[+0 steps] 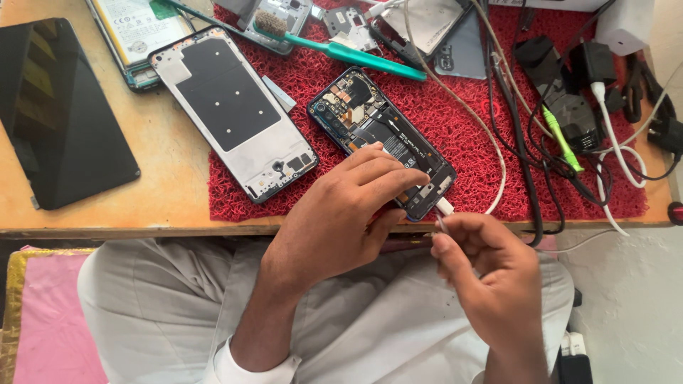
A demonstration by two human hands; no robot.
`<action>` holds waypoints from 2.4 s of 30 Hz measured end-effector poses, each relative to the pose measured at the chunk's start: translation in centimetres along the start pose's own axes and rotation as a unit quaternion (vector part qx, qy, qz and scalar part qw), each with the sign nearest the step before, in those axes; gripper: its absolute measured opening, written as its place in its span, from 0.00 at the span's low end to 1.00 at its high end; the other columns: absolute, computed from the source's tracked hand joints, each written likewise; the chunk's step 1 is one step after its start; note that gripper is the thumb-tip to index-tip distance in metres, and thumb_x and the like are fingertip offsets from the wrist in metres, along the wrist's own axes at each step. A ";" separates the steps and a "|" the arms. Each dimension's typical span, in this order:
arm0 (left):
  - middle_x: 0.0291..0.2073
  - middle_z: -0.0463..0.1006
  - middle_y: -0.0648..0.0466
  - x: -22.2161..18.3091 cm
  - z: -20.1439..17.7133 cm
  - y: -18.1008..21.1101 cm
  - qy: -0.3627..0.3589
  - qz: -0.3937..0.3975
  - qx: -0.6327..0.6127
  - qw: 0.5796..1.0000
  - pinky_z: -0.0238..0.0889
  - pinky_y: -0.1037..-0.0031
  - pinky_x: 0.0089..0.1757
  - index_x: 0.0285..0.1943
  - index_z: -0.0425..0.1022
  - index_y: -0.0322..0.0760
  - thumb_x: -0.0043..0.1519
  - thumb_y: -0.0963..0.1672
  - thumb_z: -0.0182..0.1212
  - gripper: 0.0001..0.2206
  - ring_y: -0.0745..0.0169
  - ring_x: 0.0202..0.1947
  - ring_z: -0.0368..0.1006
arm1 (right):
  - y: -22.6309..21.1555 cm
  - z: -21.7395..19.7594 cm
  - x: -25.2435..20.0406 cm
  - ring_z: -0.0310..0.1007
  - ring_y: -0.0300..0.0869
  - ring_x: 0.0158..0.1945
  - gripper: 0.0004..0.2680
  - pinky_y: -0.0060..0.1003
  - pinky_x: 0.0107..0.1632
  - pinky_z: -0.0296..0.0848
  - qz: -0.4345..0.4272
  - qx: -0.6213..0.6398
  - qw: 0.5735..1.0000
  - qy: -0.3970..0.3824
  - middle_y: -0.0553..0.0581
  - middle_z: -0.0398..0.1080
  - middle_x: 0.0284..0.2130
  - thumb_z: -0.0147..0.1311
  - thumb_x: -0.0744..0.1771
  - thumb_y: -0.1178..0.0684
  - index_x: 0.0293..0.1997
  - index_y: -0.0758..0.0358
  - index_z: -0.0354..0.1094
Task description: The person uses tweezers to clean the charging port of a disassembled smartphone. They repeatedly insert the tweezers into the port to remove debris while the phone is connected to a charging cable. The person also briefly uses a cotton swab to clean the area around the port.
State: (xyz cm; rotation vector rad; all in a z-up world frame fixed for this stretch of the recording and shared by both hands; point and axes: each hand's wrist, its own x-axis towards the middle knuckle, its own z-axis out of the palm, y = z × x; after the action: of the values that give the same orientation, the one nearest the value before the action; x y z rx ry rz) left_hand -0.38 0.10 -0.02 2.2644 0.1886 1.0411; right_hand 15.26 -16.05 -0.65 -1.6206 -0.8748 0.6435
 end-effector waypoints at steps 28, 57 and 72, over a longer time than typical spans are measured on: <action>0.49 0.78 0.45 -5.4 6.1 14.0 0.044 -0.072 -0.213 0.973 0.74 0.70 0.50 0.74 0.60 0.27 0.70 0.41 0.59 0.24 0.59 0.47 0.79 | -1.3 -2.7 -5.2 0.56 0.38 0.30 0.06 0.34 0.33 0.57 -0.228 0.529 0.802 -0.158 0.58 0.63 0.23 0.50 0.66 0.63 0.43 0.78 0.70; 0.43 0.78 0.46 -6.3 6.9 14.0 -0.025 -0.044 -0.193 0.980 0.71 0.69 0.46 0.63 0.68 0.27 0.71 0.49 0.53 0.20 0.54 0.40 0.75 | -1.3 -3.2 -6.9 0.57 0.38 0.27 0.08 0.35 0.29 0.56 -0.218 0.494 0.825 -0.166 0.60 0.65 0.29 0.51 0.70 0.60 0.44 0.79 0.70; 0.36 0.76 0.44 -6.8 7.7 12.8 -0.013 0.003 -0.163 0.986 0.70 0.65 0.42 0.46 0.71 0.29 0.73 0.43 0.56 0.09 0.46 0.37 0.76 | -2.4 -2.9 -6.9 0.63 0.37 0.28 0.06 0.30 0.33 0.61 -0.208 0.474 0.837 -0.179 0.70 0.71 0.31 0.52 0.67 0.62 0.43 0.78 0.68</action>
State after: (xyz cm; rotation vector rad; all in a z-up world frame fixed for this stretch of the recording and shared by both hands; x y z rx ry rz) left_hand -0.96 -16.34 -0.39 1.9809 -0.0017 0.9673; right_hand 13.06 -23.12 2.03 -0.3954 -0.9164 0.8854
